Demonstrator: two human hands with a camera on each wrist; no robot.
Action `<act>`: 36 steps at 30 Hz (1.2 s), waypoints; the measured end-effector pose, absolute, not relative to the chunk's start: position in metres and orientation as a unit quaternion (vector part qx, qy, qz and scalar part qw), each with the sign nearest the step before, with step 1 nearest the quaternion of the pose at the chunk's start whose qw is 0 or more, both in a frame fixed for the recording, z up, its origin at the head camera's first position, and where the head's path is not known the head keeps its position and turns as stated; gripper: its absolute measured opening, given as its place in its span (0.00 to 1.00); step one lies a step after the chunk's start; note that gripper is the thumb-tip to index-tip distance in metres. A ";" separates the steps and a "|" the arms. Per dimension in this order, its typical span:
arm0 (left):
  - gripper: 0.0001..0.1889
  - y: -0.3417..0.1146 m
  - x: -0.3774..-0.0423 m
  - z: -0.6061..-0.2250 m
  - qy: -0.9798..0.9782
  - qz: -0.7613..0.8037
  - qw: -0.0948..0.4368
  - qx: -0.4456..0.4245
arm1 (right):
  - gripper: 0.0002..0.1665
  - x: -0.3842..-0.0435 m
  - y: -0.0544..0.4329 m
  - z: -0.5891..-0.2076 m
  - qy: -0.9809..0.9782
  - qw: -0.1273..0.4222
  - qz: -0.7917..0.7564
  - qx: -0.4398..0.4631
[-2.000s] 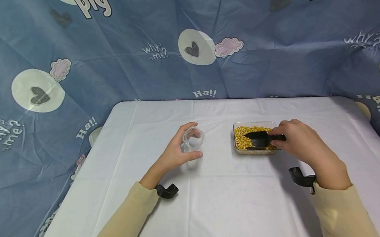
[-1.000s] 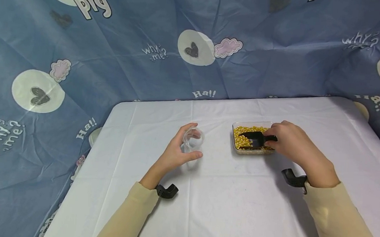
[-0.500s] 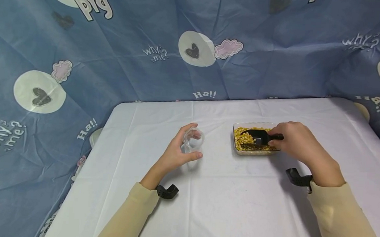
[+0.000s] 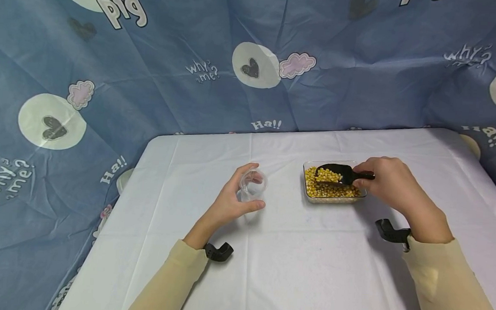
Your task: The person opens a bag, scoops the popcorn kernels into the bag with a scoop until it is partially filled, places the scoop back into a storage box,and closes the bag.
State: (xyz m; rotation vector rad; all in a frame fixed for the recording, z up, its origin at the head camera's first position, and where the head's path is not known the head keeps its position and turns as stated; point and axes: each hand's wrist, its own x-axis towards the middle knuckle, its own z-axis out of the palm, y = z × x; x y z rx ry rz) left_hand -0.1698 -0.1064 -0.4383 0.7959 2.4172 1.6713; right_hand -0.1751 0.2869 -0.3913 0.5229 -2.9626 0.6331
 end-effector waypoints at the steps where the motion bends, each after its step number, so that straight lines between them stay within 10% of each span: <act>1: 0.46 -0.106 -0.170 -0.438 0.793 0.548 0.050 0.261 | 0.19 -0.175 0.287 -0.391 -0.963 0.034 0.207 0.167; 36: 0.46 -0.098 -0.165 -0.442 0.787 0.551 0.063 0.271 | 0.17 -0.154 0.269 -0.361 -0.953 0.097 0.210 0.196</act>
